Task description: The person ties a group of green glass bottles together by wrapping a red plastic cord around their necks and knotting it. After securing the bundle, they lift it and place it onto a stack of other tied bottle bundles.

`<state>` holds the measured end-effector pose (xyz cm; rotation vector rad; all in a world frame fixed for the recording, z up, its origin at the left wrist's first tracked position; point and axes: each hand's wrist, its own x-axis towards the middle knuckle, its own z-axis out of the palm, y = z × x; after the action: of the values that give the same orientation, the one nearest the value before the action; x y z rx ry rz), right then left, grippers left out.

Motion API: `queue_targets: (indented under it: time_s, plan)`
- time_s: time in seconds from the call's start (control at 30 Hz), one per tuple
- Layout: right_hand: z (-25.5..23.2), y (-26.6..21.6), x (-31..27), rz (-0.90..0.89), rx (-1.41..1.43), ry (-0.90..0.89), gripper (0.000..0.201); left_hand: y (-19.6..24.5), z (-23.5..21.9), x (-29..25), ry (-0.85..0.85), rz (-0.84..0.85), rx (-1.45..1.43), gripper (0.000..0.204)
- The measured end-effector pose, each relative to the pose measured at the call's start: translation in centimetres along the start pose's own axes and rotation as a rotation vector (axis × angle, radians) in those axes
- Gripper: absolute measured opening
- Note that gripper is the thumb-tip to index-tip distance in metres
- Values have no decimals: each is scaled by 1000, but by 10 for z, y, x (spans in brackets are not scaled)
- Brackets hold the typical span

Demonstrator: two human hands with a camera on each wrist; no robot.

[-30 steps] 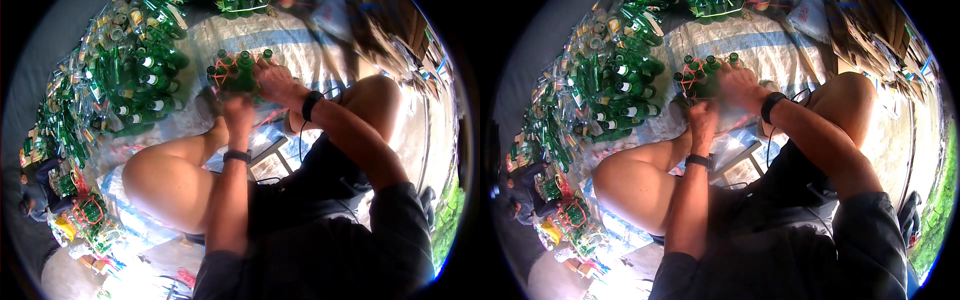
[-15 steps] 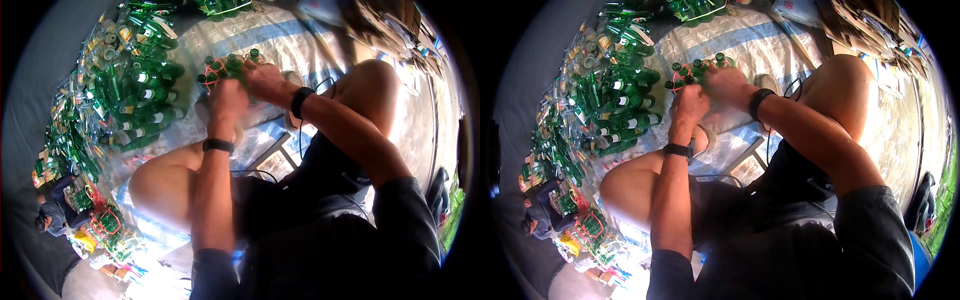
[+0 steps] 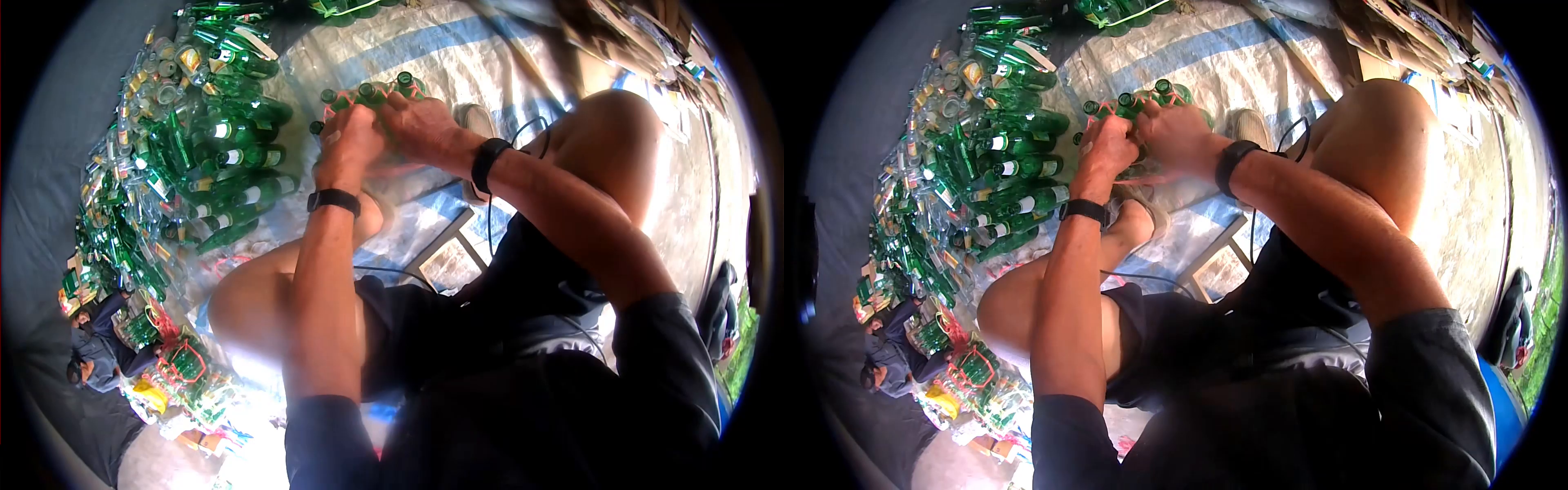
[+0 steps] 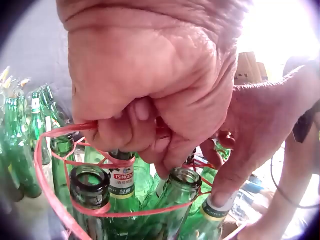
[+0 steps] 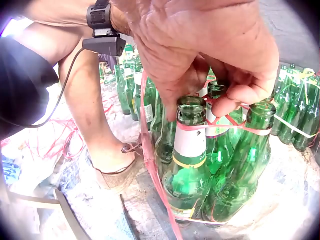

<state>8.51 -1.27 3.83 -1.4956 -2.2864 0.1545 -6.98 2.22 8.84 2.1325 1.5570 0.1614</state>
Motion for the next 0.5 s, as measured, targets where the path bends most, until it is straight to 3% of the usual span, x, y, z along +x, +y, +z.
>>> queue_targets:
  time_s: [0.07,0.13,0.27,0.33,0.5]
  plan:
    - [-1,-1,1,1,-1,0,41,-10,12,3,62,-13,115,11]
    - [-1,1,1,17,9,-114,89,-10,8,1,52,-34,81,12]
    - [-12,-1,1,20,44,-99,82,-10,5,-3,28,-106,90,13]
    - [-16,1,0,18,48,-141,50,-18,9,-6,16,-129,33,13]
    - [-16,-1,-1,16,58,-82,50,-8,7,-13,-49,-239,26,13]
